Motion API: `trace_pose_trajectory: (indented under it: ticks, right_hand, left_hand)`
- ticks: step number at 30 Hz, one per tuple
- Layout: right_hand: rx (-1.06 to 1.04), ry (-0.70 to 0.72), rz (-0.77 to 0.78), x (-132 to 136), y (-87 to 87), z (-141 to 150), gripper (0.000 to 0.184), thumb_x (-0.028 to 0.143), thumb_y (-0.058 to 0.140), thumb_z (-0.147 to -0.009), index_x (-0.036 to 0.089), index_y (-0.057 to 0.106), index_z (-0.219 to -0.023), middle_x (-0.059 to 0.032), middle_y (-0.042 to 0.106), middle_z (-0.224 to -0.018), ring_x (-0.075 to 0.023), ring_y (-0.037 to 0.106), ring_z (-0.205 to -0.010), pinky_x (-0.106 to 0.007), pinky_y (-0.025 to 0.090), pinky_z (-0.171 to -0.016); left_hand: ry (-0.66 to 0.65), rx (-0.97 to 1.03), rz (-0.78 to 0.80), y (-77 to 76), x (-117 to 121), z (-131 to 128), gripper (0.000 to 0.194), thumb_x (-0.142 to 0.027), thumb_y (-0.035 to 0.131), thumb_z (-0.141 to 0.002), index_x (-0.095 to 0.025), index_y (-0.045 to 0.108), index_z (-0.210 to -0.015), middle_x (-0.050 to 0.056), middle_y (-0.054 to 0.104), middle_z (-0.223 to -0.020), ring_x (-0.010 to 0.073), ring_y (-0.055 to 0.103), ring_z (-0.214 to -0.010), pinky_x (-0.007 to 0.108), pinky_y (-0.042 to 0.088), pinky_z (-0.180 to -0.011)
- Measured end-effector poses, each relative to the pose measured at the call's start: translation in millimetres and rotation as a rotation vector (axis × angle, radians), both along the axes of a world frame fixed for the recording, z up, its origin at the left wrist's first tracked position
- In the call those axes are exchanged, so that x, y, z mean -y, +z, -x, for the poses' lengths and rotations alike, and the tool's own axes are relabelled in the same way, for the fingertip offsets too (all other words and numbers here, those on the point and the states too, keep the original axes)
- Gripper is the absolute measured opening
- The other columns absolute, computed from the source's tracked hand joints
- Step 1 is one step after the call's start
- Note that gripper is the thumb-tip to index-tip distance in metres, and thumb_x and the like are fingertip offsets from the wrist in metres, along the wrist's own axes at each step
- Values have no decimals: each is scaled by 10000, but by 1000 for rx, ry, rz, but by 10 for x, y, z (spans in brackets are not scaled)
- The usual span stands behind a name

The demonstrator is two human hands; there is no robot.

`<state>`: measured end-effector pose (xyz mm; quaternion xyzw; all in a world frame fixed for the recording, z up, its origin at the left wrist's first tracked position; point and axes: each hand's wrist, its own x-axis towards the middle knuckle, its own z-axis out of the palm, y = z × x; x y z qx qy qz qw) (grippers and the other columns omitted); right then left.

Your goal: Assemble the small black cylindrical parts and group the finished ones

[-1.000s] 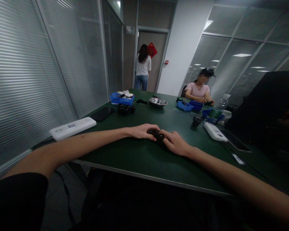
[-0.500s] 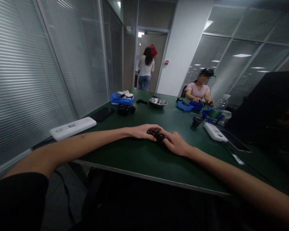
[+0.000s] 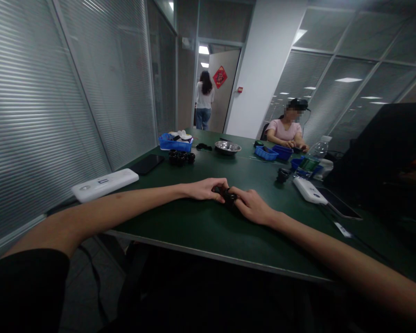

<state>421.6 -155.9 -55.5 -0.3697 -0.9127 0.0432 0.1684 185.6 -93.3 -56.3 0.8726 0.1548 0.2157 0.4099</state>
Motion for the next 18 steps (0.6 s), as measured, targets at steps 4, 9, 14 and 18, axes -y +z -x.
trace_pose_trajectory:
  ticks: [4,9,14,18]
  right_hand:
    - [-1,0,5,0,6,3,253,228,401,-968,177,590,-1128,16,558,-680,-145,484,-544,-262,314,-599]
    - [9,-16,-13,-16,-12,-3,263,231,405,-970,172,606,-1129,7,578,-684,-151,488,-554,-268,307,-603]
    - [13,1,-41,-24,-27,-14,283,242,404,-979,161,604,-1163,-5,603,-708,-150,484,-565,-272,312,-612]
    - [10,-1,-37,-15,-18,-1,282,235,401,-975,162,610,-1150,0,588,-685,-149,475,-551,-272,310,-602]
  left_hand:
    - [-5,17,6,-13,-3,3,298,-258,769,-817,-155,554,-996,13,607,-935,155,558,-873,308,435,-818]
    - [-25,22,32,-16,1,-1,391,-243,763,-820,-142,573,-1146,46,631,-1029,179,589,-952,335,461,-870]
    - [-68,1,-10,-2,-7,1,457,-236,747,-837,-161,613,-1267,92,661,-1193,225,601,-1103,389,440,-1002]
    - [-33,-10,-29,0,-13,6,400,-244,756,-827,-159,647,-1202,80,675,-1146,219,608,-1058,379,449,-965]
